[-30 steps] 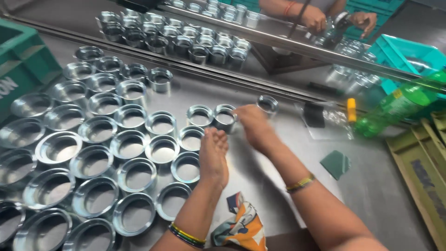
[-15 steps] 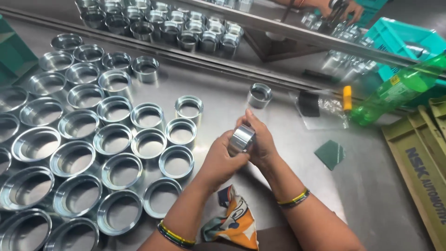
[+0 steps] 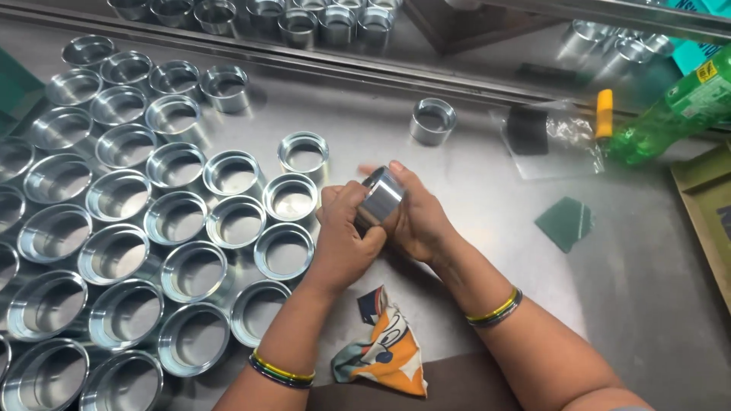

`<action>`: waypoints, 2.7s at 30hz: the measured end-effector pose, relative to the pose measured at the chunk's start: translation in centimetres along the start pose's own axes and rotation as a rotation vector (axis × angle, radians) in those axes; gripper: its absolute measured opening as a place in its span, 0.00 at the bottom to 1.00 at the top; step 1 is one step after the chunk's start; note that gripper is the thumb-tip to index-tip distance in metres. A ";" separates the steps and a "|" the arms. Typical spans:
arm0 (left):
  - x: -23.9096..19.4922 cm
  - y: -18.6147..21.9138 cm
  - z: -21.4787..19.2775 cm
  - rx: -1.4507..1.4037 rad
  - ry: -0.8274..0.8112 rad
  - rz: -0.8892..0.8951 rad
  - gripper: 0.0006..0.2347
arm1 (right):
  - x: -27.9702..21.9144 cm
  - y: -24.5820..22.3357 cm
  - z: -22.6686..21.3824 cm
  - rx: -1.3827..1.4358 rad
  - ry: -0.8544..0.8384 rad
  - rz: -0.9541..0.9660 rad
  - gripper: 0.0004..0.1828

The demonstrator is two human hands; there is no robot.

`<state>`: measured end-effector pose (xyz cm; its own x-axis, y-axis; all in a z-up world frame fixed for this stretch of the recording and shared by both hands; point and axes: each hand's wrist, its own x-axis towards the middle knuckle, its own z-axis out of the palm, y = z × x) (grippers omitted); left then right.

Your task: Inspecting and cleaning metal cylinders at a workbench in a fabrication facility.

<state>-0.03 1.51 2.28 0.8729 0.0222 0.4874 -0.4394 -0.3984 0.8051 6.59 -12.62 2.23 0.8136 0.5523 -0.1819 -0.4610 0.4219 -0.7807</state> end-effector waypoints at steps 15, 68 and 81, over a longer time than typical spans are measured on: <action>-0.3 -1.0 -0.3 0.061 0.011 -0.007 0.28 | -0.1 -0.1 0.4 0.251 -0.038 0.214 0.36; 0.1 -4.4 -0.3 -1.536 0.252 -0.913 0.35 | -1.9 0.4 4.6 -1.767 -0.159 -0.994 0.20; 0.1 -2.5 1.1 -0.367 0.464 -0.283 0.23 | 10.1 1.7 1.4 -1.585 -0.532 -1.056 0.11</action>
<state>1.33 1.52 -0.05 0.8193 0.5064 0.2689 -0.3219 0.0181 0.9466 13.53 -5.36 -0.11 0.1959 0.8037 0.5619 0.9695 -0.0726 -0.2342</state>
